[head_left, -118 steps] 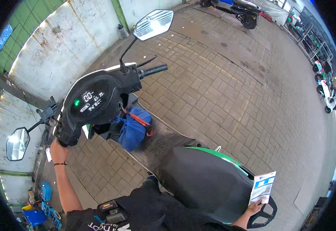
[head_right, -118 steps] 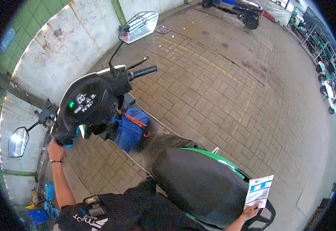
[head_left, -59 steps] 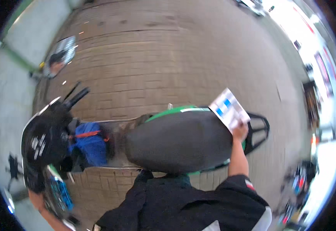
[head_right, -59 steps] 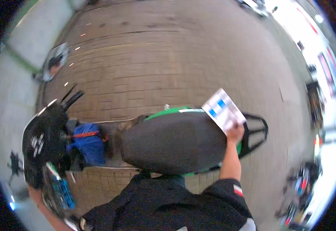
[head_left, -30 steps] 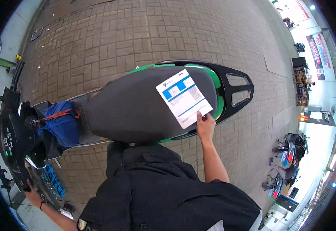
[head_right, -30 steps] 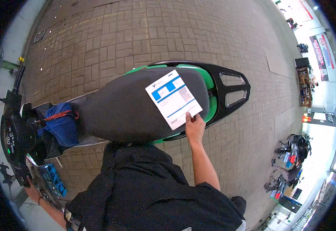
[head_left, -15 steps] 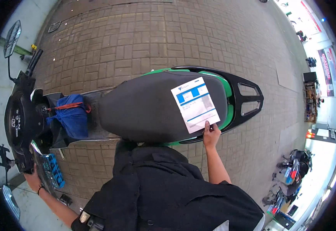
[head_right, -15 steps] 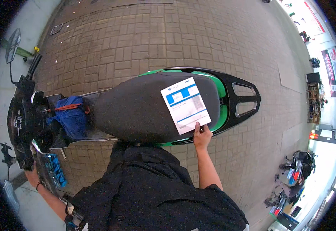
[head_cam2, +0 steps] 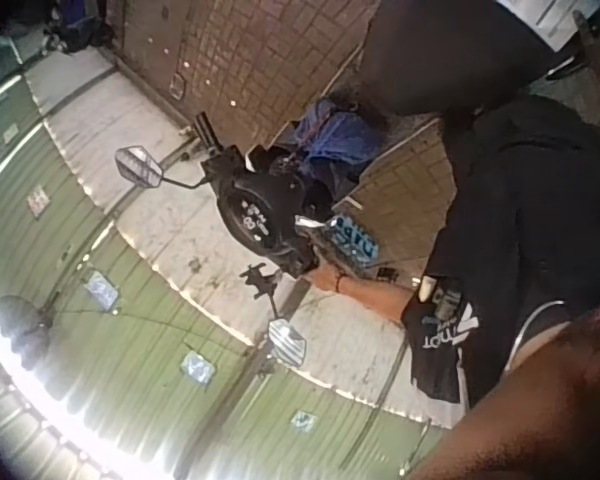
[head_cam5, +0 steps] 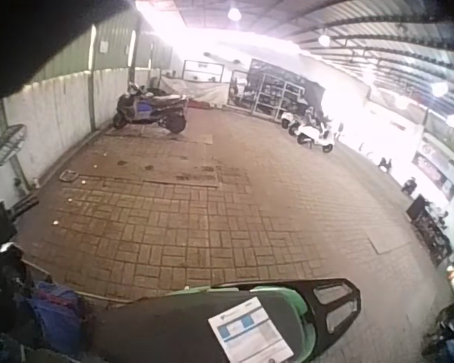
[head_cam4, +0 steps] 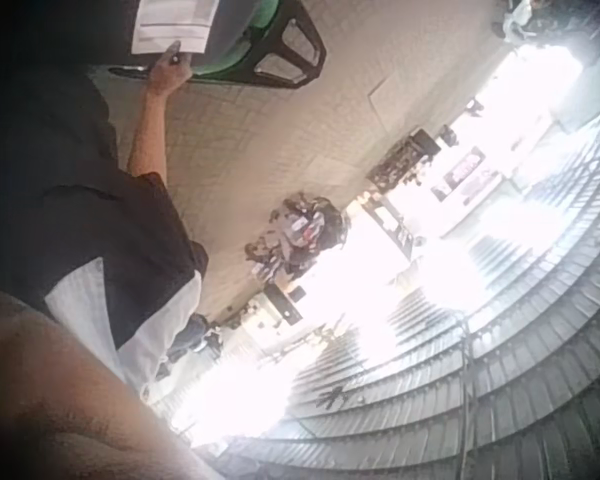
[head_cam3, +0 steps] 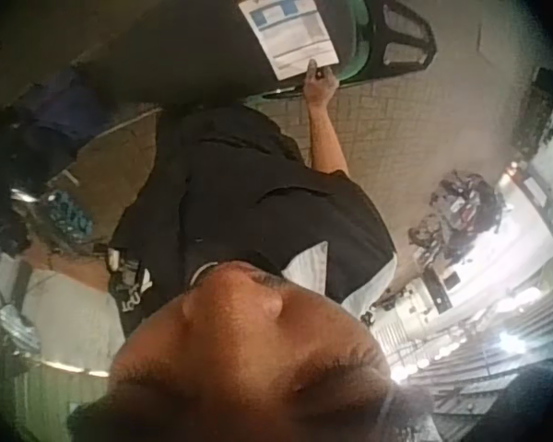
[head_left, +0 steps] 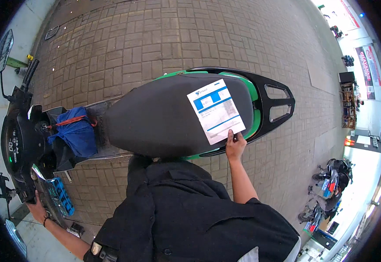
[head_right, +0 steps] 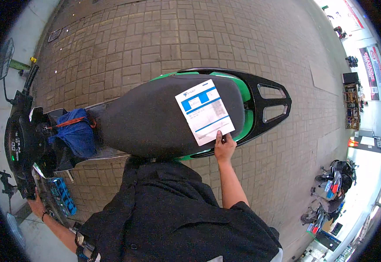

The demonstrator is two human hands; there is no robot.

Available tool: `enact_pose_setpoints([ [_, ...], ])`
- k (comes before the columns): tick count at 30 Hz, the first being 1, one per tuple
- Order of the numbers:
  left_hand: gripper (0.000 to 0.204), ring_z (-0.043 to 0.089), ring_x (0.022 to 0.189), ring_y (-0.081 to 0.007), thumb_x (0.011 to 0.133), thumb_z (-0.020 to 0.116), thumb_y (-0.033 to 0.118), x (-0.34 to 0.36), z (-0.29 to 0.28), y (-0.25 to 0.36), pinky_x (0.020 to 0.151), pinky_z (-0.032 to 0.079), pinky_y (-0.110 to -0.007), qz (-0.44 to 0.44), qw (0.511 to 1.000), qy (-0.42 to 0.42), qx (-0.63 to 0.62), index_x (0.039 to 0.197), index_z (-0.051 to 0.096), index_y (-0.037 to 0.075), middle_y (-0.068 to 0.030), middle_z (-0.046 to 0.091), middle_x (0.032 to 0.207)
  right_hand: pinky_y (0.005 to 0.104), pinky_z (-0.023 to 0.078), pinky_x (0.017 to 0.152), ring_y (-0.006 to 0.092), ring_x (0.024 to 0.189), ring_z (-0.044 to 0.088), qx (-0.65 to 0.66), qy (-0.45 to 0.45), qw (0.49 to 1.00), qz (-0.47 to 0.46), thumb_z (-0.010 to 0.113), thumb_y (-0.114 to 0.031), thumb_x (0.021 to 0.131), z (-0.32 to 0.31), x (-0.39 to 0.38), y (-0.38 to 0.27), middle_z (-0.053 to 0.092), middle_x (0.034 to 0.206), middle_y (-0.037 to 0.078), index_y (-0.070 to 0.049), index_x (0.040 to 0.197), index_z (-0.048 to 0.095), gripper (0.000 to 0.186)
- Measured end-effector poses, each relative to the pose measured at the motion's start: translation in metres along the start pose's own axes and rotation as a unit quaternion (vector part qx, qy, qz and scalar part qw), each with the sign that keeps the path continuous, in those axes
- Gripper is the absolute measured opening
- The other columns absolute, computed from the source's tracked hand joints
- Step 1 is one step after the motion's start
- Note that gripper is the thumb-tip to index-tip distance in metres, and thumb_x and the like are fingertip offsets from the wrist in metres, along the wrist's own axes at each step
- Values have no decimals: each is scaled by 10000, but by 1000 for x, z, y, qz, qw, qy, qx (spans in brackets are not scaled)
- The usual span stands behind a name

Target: The person checks a scooter by rotating the front wheel, then writes on a form while resting it on the seat.

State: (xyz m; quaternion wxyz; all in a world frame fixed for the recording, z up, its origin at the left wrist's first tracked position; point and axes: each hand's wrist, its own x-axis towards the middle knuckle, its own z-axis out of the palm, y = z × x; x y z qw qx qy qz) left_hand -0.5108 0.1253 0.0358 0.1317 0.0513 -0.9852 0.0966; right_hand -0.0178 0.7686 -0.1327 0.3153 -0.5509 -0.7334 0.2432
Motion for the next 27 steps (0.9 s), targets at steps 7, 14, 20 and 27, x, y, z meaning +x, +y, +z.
enact_pose_setpoints([
  [7, 833, 515, 1145, -382, 767, 587, 659, 0, -5, 2, 942, 406, -446, -6, 1000, -24, -4, 1278, 491, 9, -207, 549, 1253, 321, 407, 474, 187, 468, 523, 9, -15, 999, 30, 631, -235, 882, 1, -1, -2, 600, 618, 146, 46, 935, 634, 286],
  [14, 909, 528, 1118, -411, 739, 538, 733, 1, -18, 21, 880, 432, -484, -23, 996, -71, 53, 1300, 475, 21, -217, 550, 1248, 295, 398, 488, 129, 505, 522, -23, -15, 1000, 5, 621, -215, 893, -3, -1, -7, 603, 620, 127, 66, 924, 620, 282],
  [20, 973, 559, 1006, -451, 690, 489, 818, 12, 34, 11, 872, 410, -539, -109, 981, 91, 129, 1038, 589, -85, -272, 605, 1028, 306, 427, 529, 142, 548, 546, 20, 8, 1000, 5, 622, -233, 892, 1, -1, -6, 618, 654, 151, 67, 919, 625, 302],
  [27, 1078, 600, 966, -392, 665, 318, 903, 9, 18, 27, 733, 420, -627, -129, 979, 85, 135, 1022, 600, -75, -215, 622, 1034, 339, 472, 628, 221, 677, 648, -13, -12, 998, 57, 617, -243, 893, -3, -2, -17, 659, 759, 203, 74, 973, 624, 327],
])
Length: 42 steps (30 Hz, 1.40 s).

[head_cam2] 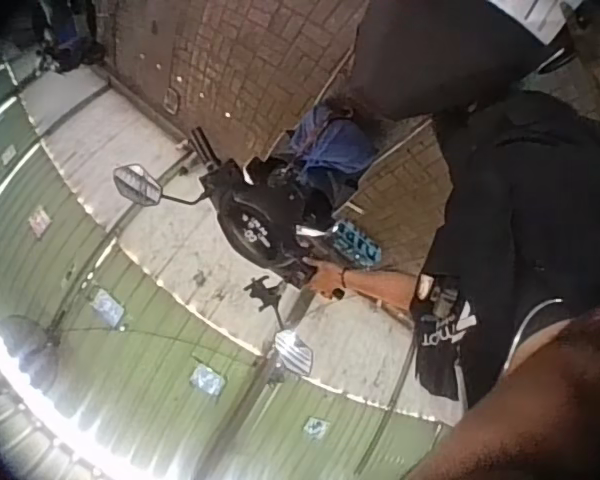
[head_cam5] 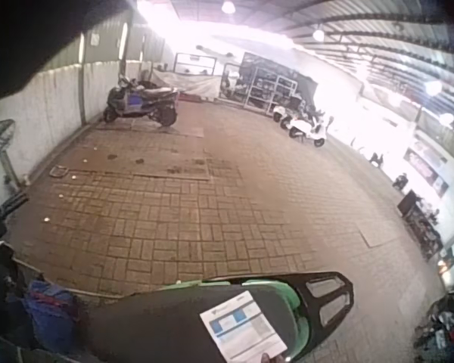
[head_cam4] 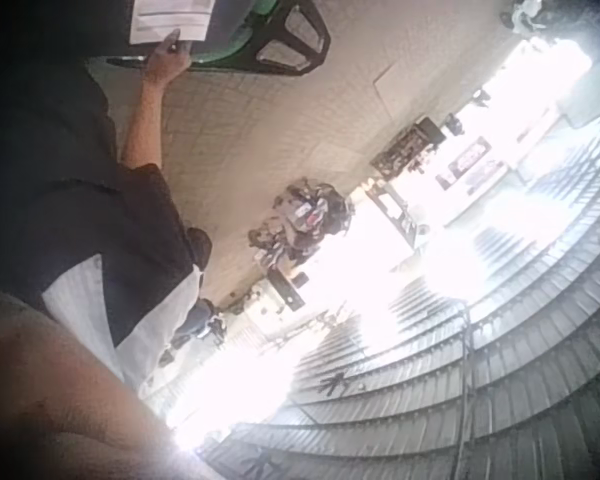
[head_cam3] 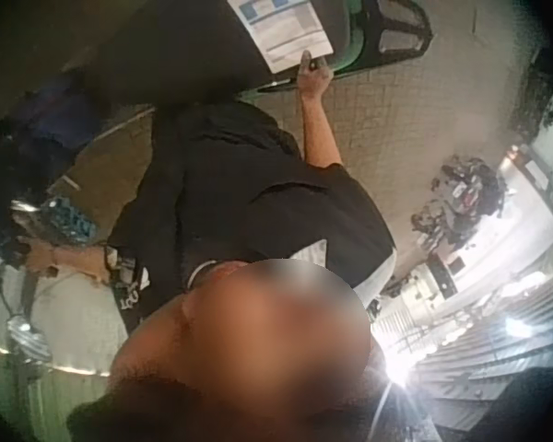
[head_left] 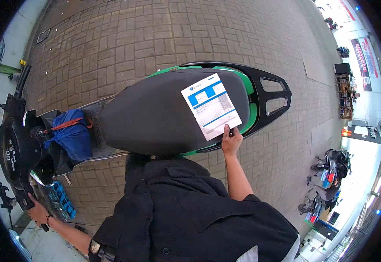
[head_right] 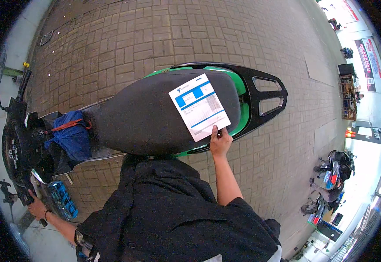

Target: The person checks a scooter by rotating the front wheel, then writes on a form while resting it on the seat.

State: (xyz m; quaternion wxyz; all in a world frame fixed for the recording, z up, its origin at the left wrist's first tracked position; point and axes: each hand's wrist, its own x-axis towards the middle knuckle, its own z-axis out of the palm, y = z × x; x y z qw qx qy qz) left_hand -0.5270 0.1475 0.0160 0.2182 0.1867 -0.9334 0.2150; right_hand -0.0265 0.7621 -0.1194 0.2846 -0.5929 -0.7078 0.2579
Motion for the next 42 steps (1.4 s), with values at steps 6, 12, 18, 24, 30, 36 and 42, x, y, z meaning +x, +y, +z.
enact_pose_setpoints([
  [6, 994, 559, 1031, -428, 700, 396, 853, 2, 12, -6, 777, 307, -725, -4, 998, 19, -53, 990, 613, -73, -240, 614, 1043, 348, 476, 623, 274, 678, 659, 17, 4, 1000, 1, 620, -237, 887, 3, 1, 3, 652, 754, 214, 67, 988, 625, 320],
  [12, 1026, 551, 1045, -418, 697, 363, 866, 2, 8, -7, 808, 314, -700, -29, 998, 20, -55, 1034, 595, -75, -229, 606, 1074, 336, 465, 558, 253, 591, 628, 14, 19, 999, -28, 621, -245, 884, 4, 0, 4, 637, 724, 205, 49, 975, 634, 307],
  [18, 1027, 538, 1069, -419, 703, 362, 862, -3, -8, 5, 841, 346, -652, -29, 998, -39, -49, 1037, 583, -84, -232, 593, 1089, 340, 425, 467, 233, 467, 549, -12, 38, 998, -46, 649, -236, 861, 2, 0, 0, 602, 620, 153, 10, 921, 647, 254],
  [24, 980, 542, 1029, -455, 729, 416, 819, 21, 32, -30, 902, 377, -539, 41, 997, -21, -65, 1025, 595, -98, -264, 597, 1052, 343, 421, 469, 243, 460, 544, -6, 35, 998, -50, 652, -237, 861, 6, 1, 10, 584, 586, 143, 15, 907, 647, 256],
  [30, 951, 530, 1063, -441, 745, 486, 771, 23, 35, -37, 901, 379, -530, 122, 981, -65, -137, 1103, 566, -107, -283, 578, 1095, 336, 427, 479, 239, 471, 553, 13, 58, 995, -84, 651, -236, 864, 5, 1, 8, 590, 595, 136, 1, 919, 648, 243],
  [36, 941, 530, 1047, -454, 740, 482, 778, 14, 14, -30, 897, 374, -536, 77, 982, -56, -162, 1077, 582, -95, -281, 585, 1064, 331, 437, 489, 231, 490, 567, 5, 12, 999, -33, 642, -218, 870, 2, 0, 7, 613, 639, 149, 9, 960, 642, 244],
  [42, 949, 539, 1016, -446, 733, 467, 792, 3, 13, -19, 892, 388, -528, 21, 996, -26, -77, 1020, 585, -105, -284, 583, 1024, 317, 430, 510, 171, 509, 541, 26, 26, 999, -38, 642, -206, 869, 7, -2, 0, 621, 642, 124, 30, 926, 644, 243],
])
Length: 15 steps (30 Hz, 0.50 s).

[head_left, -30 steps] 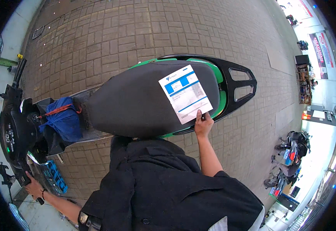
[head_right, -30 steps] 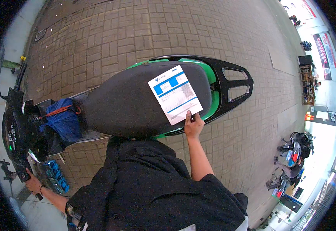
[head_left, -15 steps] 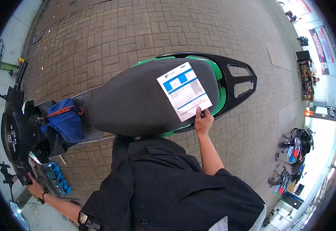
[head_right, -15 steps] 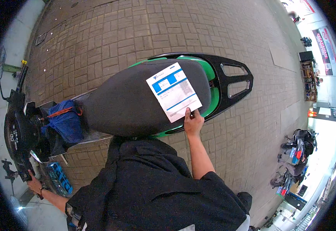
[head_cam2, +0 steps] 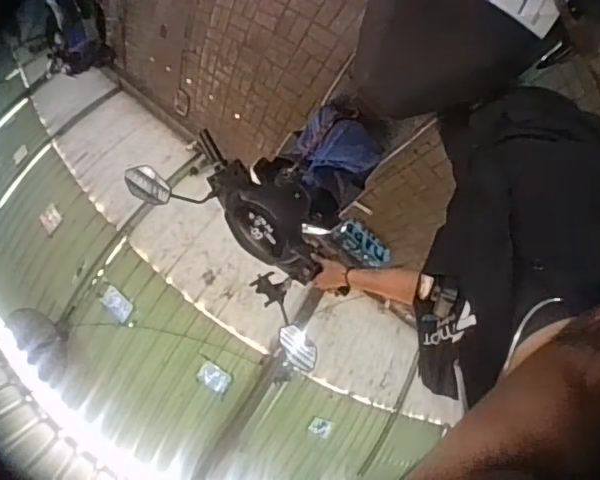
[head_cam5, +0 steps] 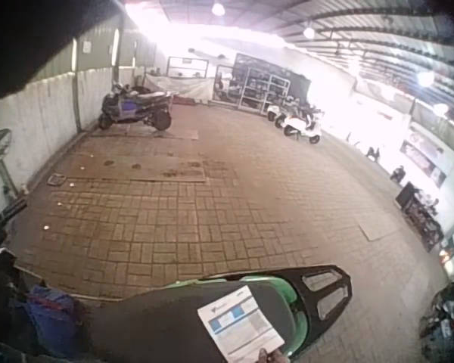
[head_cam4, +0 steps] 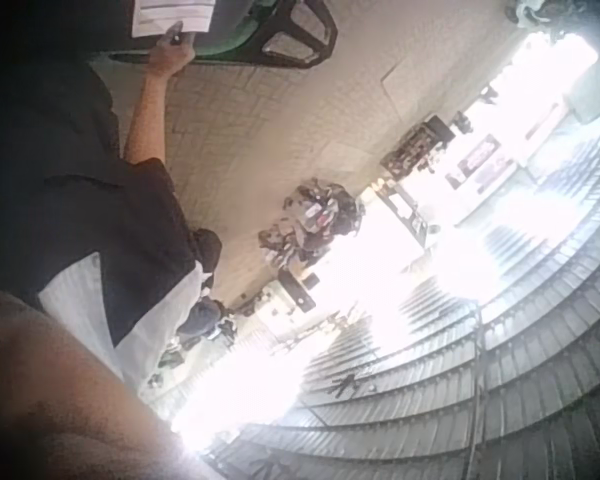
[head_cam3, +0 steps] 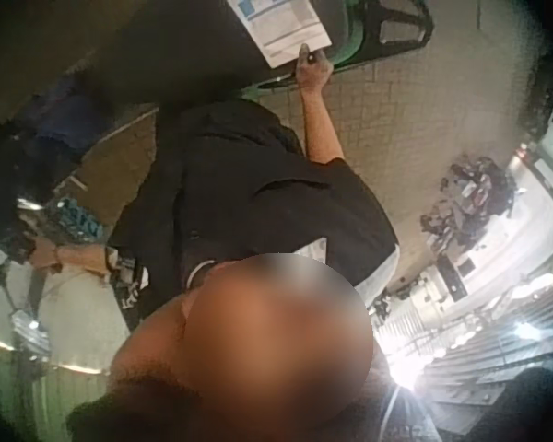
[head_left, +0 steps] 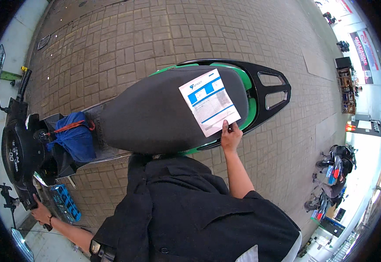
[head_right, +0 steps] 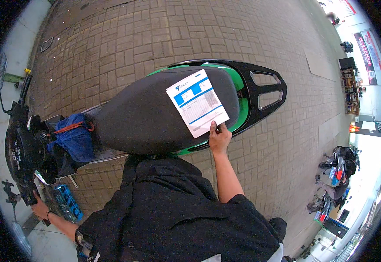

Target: The person checks a scooter by rotating the front wheel, then writes on a form while resting it on the seat.

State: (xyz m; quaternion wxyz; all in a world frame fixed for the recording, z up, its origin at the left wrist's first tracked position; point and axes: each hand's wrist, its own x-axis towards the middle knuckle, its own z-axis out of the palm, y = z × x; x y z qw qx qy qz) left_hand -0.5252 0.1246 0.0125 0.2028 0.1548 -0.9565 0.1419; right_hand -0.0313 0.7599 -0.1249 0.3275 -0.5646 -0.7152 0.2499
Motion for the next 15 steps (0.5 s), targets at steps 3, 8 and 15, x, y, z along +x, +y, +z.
enact_pose_setpoints([
  [3, 989, 533, 1033, -441, 715, 437, 823, 3, 4, -1, 895, 386, -534, 4, 1000, 25, -15, 1010, 584, -110, -283, 580, 1040, 333, 441, 490, 244, 500, 581, 13, 14, 1000, -20, 643, -206, 867, 0, -1, 8, 618, 645, 158, 11, 946, 646, 231],
  [8, 1029, 523, 1066, -432, 675, 423, 861, 9, 5, -4, 912, 361, -562, 15, 999, 40, -24, 1033, 585, -89, -264, 587, 1058, 338, 439, 482, 255, 490, 576, -4, 38, 998, -45, 650, -217, 861, -3, 2, 11, 614, 634, 159, 12, 896, 645, 231],
  [15, 895, 593, 965, -415, 715, 464, 808, -32, -51, 32, 824, 448, -486, -28, 998, -49, -28, 1032, 639, -10, -224, 639, 1020, 357, 453, 515, 276, 553, 616, -49, -11, 999, -2, 646, -244, 862, -1, 7, 4, 629, 676, 188, 17, 894, 643, 262],
])
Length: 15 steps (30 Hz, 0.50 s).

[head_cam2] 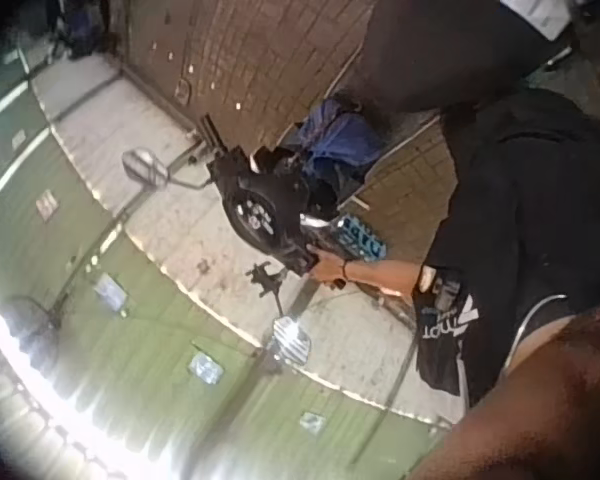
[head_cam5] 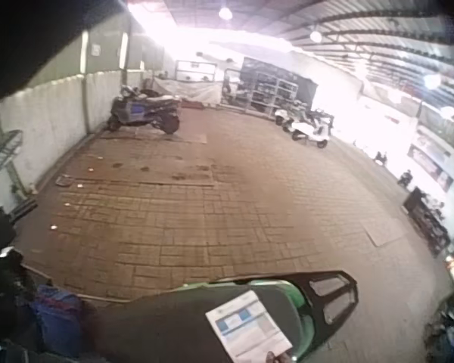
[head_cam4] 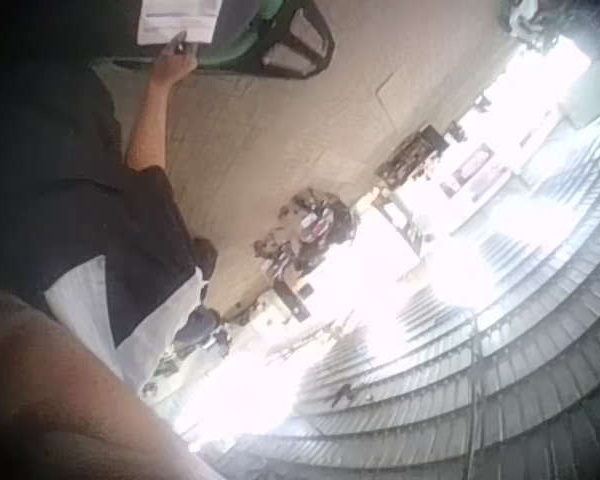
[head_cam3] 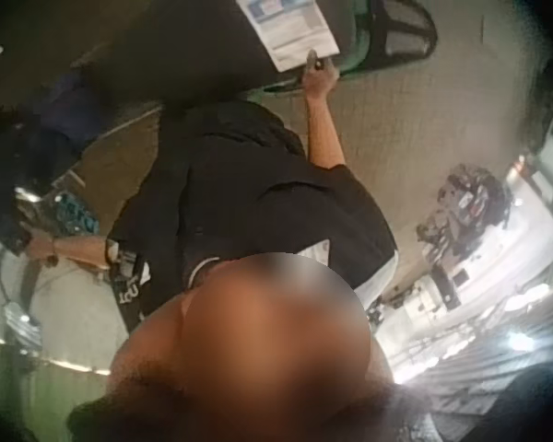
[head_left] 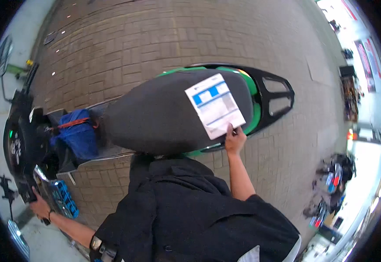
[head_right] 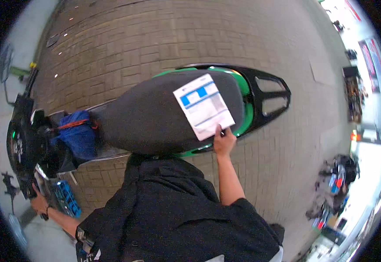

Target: The person checks a scooter by rotating the front wheel, then writes on a form while resting it on the seat.

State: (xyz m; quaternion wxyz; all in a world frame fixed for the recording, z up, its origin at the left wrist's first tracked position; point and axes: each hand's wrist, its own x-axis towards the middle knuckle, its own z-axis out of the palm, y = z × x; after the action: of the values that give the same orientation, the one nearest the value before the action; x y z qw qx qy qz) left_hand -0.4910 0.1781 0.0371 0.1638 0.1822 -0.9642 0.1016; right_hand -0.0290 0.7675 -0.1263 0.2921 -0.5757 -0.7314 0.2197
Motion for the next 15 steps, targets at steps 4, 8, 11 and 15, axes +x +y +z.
enact_pose_setpoints([
  [4, 960, 609, 951, -437, 694, 437, 843, 13, 8, -13, 788, 462, -543, -8, 996, 93, -15, 1071, 619, -21, -223, 637, 1030, 315, 453, 530, 155, 574, 576, 59, -85, 994, 38, 619, -249, 895, -10, -3, -27, 650, 681, 121, 48, 935, 636, 300],
  [8, 999, 507, 1118, -440, 701, 474, 807, 12, -10, 26, 905, 355, -604, -26, 999, 37, 16, 1200, 503, -57, -251, 548, 1182, 322, 466, 627, 183, 663, 566, 104, -126, 986, 38, 615, -209, 902, -16, 1, 11, 657, 762, 158, 102, 976, 624, 320],
  [11, 967, 476, 1150, -412, 711, 504, 775, 17, 35, -23, 935, 321, -590, 16, 986, 165, 9, 1195, 500, -63, -227, 545, 1182, 344, 409, 513, 209, 520, 512, 24, -166, 984, 51, 611, -312, 899, -21, 3, -25, 567, 614, 130, 93, 811, 602, 414],
  [15, 975, 476, 1151, -388, 714, 513, 764, 4, 9, 5, 938, 321, -564, -12, 997, 81, -15, 1239, 474, -56, -226, 523, 1220, 336, 343, 430, 160, 451, 451, -7, -154, 988, 22, 611, -323, 901, -16, 11, 17, 495, 525, 78, 60, 720, 551, 428],
])
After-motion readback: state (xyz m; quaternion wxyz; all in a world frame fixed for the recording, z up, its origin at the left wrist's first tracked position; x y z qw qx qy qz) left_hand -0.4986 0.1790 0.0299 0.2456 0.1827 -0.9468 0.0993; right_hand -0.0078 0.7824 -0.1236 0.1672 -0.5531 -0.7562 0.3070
